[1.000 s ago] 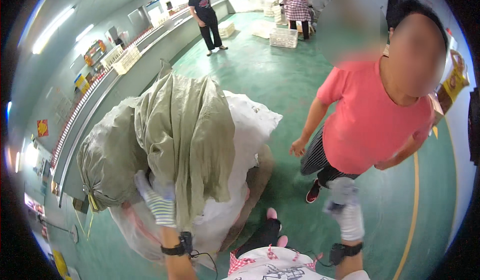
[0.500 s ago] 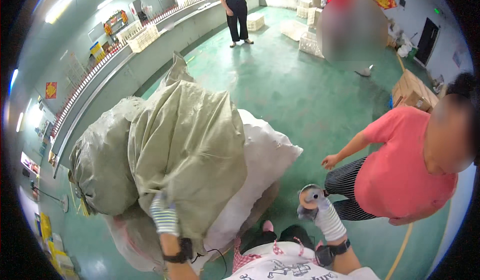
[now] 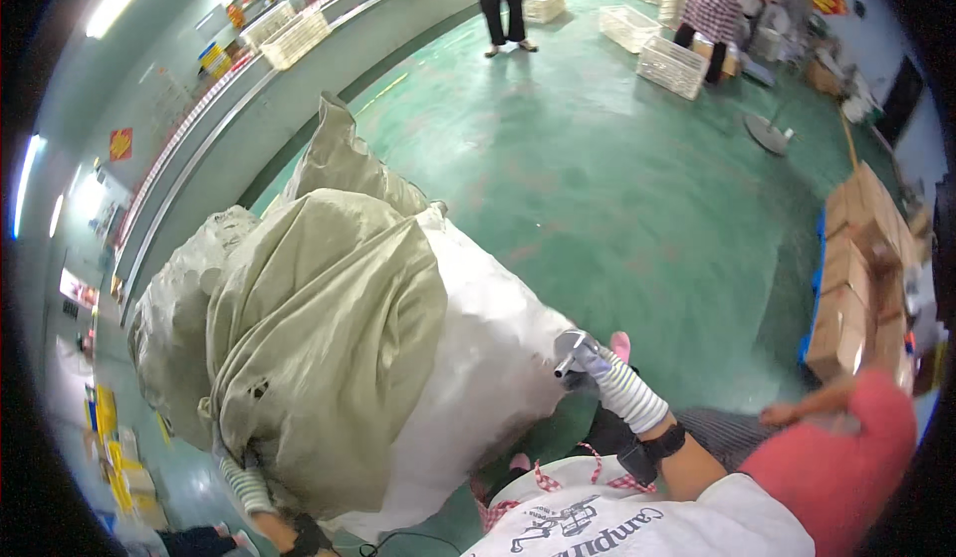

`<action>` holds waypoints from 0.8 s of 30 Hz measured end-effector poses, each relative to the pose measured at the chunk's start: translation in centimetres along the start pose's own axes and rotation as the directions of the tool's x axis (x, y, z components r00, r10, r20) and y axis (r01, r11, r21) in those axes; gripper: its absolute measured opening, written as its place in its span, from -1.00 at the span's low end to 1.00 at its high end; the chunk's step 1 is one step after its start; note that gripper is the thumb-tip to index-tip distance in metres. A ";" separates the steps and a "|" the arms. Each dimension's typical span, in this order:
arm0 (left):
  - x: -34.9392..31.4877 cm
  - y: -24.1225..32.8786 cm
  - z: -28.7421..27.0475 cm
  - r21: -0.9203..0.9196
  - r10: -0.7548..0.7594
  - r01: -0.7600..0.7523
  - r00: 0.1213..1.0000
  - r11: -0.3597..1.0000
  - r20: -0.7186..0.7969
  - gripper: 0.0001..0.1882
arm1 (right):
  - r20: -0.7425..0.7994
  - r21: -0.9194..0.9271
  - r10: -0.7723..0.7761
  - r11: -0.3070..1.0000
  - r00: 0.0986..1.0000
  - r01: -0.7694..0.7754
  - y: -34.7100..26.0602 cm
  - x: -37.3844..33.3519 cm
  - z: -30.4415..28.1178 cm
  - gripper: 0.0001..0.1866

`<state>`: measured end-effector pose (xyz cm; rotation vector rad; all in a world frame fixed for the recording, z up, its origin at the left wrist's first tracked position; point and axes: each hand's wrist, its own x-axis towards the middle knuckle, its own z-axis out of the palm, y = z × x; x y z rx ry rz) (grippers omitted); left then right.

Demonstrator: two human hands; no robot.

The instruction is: The person lifts and moves large, heavy woven sacks filled with metal parts within a warehouse. They use both hands to hoist the sacks, reposition them, and briefly open one to reveal the contents before closing it again.

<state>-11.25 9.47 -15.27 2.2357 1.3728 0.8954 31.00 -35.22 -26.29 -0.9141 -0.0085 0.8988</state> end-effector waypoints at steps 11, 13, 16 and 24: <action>-4.9 32.5 18.0 0.575 0.066 0.132 0.948 0.807 -0.310 -0.39 | -0.347 -0.159 0.137 0.966 0.928 -0.202 -27.6 19.3 -25.5 -0.41; -2.6 35.9 22.7 0.517 -0.014 0.167 0.958 0.839 -0.286 -0.39 | -0.375 -0.149 0.138 0.967 0.917 -0.206 -30.7 22.4 -27.7 -0.39; -1.1 35.3 26.7 0.673 -0.041 0.225 0.960 0.704 -0.278 -0.37 | -0.371 -0.208 0.086 0.963 0.925 -0.173 -34.3 27.4 -27.6 -0.40; -3.1 25.6 33.4 0.707 -0.373 0.427 0.895 0.564 -0.243 -0.30 | 0.042 -0.431 0.216 0.885 0.976 -0.177 -35.3 39.0 -16.0 -0.38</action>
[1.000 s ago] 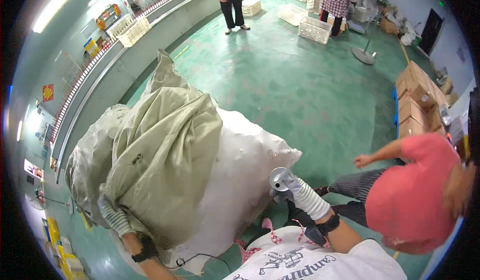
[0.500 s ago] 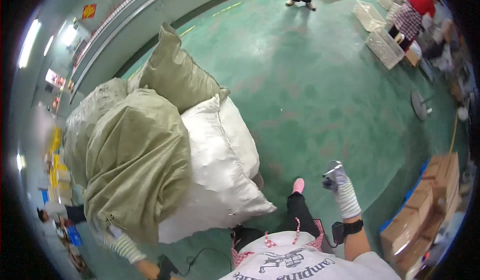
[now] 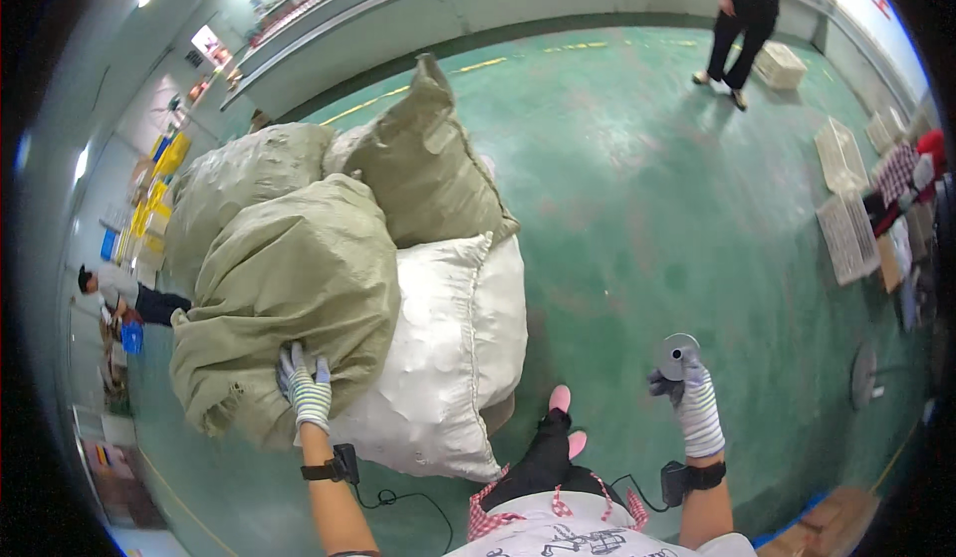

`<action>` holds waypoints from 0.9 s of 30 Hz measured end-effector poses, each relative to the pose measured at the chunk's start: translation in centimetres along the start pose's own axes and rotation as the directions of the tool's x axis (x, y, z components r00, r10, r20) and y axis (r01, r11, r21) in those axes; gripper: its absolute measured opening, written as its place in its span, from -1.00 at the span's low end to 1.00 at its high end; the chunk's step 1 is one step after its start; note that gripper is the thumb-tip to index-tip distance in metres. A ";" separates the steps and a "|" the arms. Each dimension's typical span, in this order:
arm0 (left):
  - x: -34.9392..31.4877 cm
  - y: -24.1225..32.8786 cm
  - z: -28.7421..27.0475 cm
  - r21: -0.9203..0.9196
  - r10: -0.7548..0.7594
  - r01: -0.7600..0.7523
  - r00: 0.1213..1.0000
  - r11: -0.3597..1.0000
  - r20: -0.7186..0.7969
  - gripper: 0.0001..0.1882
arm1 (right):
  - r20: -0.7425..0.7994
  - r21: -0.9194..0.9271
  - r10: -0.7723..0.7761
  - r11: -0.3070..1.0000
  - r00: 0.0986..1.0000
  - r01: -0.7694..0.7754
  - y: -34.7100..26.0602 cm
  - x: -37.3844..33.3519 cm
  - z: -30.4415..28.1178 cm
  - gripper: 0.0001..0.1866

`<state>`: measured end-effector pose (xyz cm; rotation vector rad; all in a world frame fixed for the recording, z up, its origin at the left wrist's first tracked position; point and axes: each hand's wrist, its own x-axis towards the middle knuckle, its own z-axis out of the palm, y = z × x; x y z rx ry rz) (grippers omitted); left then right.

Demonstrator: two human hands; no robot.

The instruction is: The person lifts and moves large, heavy woven sacks filled with metal parts within a warehouse. They use both hands to hoist the sacks, reposition them, and briefly open one to reveal the contents before closing it again.

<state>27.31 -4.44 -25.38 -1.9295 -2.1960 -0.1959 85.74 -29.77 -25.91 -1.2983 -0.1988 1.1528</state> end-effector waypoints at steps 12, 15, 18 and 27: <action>1.7 5.7 -3.8 -0.195 -0.149 0.151 0.989 0.969 0.021 -0.42 | 0.211 -0.068 -0.093 0.992 0.973 0.110 -5.3 13.9 8.1 -0.48; 1.6 6.6 -5.4 -0.294 -0.097 0.095 0.995 0.951 0.007 -0.50 | 0.335 -0.058 -0.112 0.989 0.936 0.139 -6.8 18.3 12.1 -0.55; 0.5 12.0 -9.3 -0.462 -0.031 0.004 0.998 0.887 -0.049 -0.46 | 0.455 -0.163 -0.020 0.981 0.890 0.106 -8.0 21.1 19.5 -0.53; -0.7 23.0 -10.6 -0.886 0.162 0.019 0.981 0.464 0.106 -0.16 | 0.997 -0.075 0.080 0.733 0.023 0.676 -4.0 12.9 39.5 -0.55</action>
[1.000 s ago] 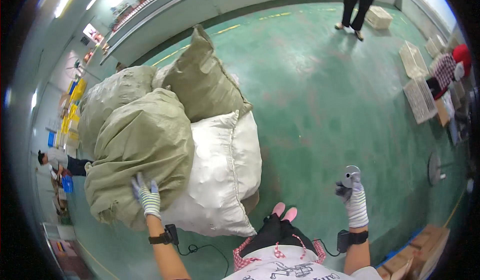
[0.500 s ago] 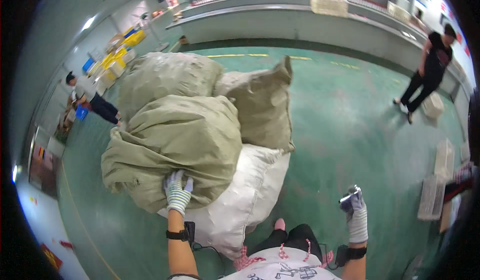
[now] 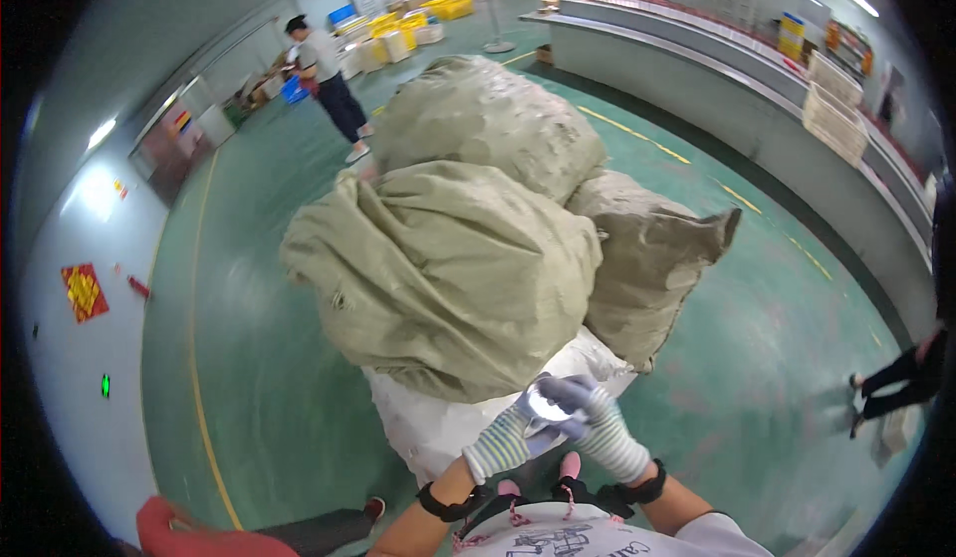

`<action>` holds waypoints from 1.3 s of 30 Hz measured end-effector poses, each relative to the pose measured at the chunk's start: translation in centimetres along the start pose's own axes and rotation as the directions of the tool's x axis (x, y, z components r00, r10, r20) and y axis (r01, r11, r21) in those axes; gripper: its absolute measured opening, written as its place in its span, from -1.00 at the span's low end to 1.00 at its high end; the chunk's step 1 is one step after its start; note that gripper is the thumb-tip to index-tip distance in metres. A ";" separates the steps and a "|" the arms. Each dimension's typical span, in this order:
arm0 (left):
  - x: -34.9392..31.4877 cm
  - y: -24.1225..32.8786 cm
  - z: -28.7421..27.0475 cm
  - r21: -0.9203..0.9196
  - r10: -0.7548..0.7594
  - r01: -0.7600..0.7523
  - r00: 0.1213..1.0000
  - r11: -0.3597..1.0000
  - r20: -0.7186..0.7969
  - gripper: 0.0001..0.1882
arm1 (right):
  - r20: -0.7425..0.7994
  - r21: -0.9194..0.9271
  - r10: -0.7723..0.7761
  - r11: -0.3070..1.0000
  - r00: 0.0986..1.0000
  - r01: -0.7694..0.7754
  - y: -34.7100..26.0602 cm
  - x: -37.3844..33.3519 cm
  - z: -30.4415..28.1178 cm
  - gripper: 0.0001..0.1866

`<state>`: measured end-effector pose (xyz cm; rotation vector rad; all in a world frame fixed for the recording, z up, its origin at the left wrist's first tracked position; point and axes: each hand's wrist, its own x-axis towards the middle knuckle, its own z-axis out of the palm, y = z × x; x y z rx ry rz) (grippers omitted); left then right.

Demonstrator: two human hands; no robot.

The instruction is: The person lifts and moves large, heavy woven sacks filled with metal parts within a warehouse. They use both hands to hoist the sacks, reposition them, and briefly open one to reveal the contents before closing it again.

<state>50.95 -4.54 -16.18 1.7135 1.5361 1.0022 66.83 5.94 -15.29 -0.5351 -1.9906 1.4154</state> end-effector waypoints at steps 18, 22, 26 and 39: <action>-13.9 -32.2 -45.1 -0.293 -0.401 0.310 0.387 0.904 -0.830 -0.46 | -0.001 0.355 0.221 0.912 0.975 -0.206 -4.0 6.2 17.4 -0.52; -8.0 -38.6 -50.3 -0.635 -0.631 0.131 0.375 0.761 -0.679 -0.49 | -0.136 0.348 0.275 0.913 0.952 -0.214 -9.3 7.3 22.1 -0.52; -6.1 -38.5 -52.6 -0.679 -0.517 -0.158 0.532 0.717 -0.670 -0.62 | -0.133 0.292 0.275 0.929 0.952 -0.228 -15.1 9.2 26.0 -0.50; -8.7 -6.9 -30.6 0.319 0.195 -0.296 0.930 0.901 0.311 -0.59 | 0.024 -0.103 0.358 0.929 0.933 -0.354 -12.0 18.6 25.3 -0.35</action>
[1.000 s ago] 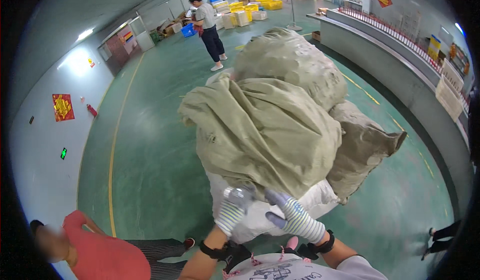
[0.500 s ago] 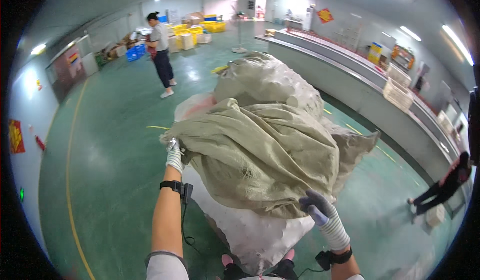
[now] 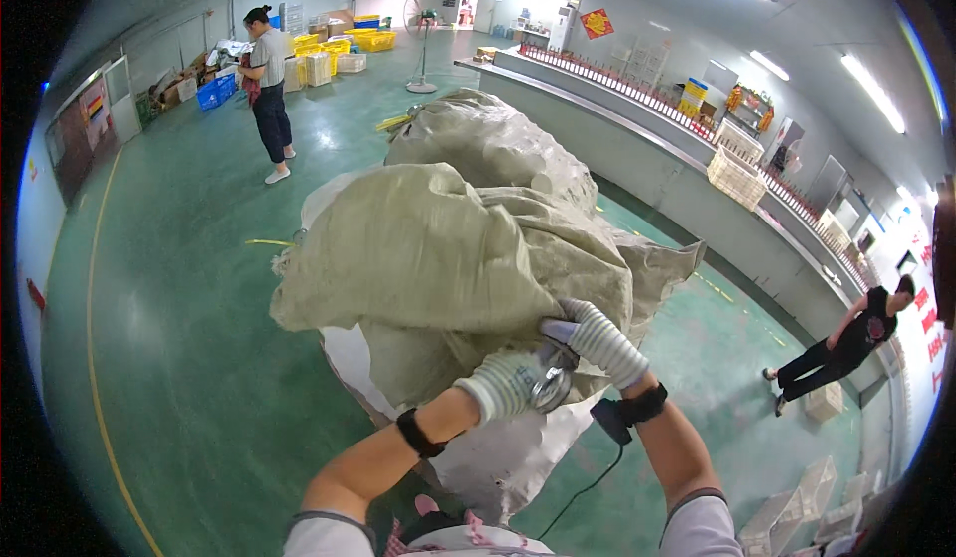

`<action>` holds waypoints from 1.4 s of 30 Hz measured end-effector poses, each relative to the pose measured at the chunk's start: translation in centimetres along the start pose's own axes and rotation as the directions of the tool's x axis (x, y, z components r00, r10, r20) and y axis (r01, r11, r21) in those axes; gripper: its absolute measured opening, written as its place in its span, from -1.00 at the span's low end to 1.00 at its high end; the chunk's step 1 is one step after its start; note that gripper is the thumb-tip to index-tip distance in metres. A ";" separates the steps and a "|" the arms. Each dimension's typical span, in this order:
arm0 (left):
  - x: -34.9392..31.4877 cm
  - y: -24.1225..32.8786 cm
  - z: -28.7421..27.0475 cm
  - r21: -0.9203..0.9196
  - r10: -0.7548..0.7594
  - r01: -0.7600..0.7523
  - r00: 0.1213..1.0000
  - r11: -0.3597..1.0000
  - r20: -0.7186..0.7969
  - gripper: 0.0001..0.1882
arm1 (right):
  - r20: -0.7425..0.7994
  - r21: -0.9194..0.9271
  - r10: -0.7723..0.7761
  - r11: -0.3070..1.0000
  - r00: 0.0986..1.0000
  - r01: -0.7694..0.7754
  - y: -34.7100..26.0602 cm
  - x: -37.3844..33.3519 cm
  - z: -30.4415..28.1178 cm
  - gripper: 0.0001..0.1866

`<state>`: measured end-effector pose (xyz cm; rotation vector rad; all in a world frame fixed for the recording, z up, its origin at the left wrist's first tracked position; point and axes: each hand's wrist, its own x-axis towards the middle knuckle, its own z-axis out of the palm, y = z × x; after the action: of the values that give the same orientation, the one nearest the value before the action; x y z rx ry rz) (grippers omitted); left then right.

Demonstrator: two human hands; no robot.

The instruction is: The person lifts and moves large, heavy woven sacks filled with metal parts within a warehouse. They use both hands to hoist the sacks, reposition them, and briefly open one to reveal the contents before closing it again.

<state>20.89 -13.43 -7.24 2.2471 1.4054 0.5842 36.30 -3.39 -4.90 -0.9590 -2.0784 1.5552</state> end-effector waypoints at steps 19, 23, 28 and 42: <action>4.7 -25.0 -18.8 0.608 0.154 0.130 0.907 0.783 -0.392 -0.36 | -0.325 0.772 0.334 0.634 0.885 0.044 -5.5 1.3 11.5 -0.36; 10.7 -32.6 -17.2 0.446 0.359 -0.275 0.926 0.852 -0.115 -0.49 | -0.227 0.674 0.257 0.737 0.939 -0.039 -7.9 2.2 12.6 -0.34; 17.4 -30.6 -13.6 0.451 0.365 -0.424 0.906 0.785 0.217 -0.70 | -0.759 -0.094 0.306 0.822 0.574 -0.562 -2.7 -1.8 4.7 -0.44; 27.1 -29.1 -25.7 0.696 0.386 -0.155 0.903 0.702 -0.188 -0.62 | -0.622 -0.559 -0.198 0.790 0.758 -0.252 -1.0 17.5 8.1 -0.51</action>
<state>-3.82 26.16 1.10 3.1026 1.6337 0.6315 18.53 3.32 -8.36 -1.4930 -2.0101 0.3488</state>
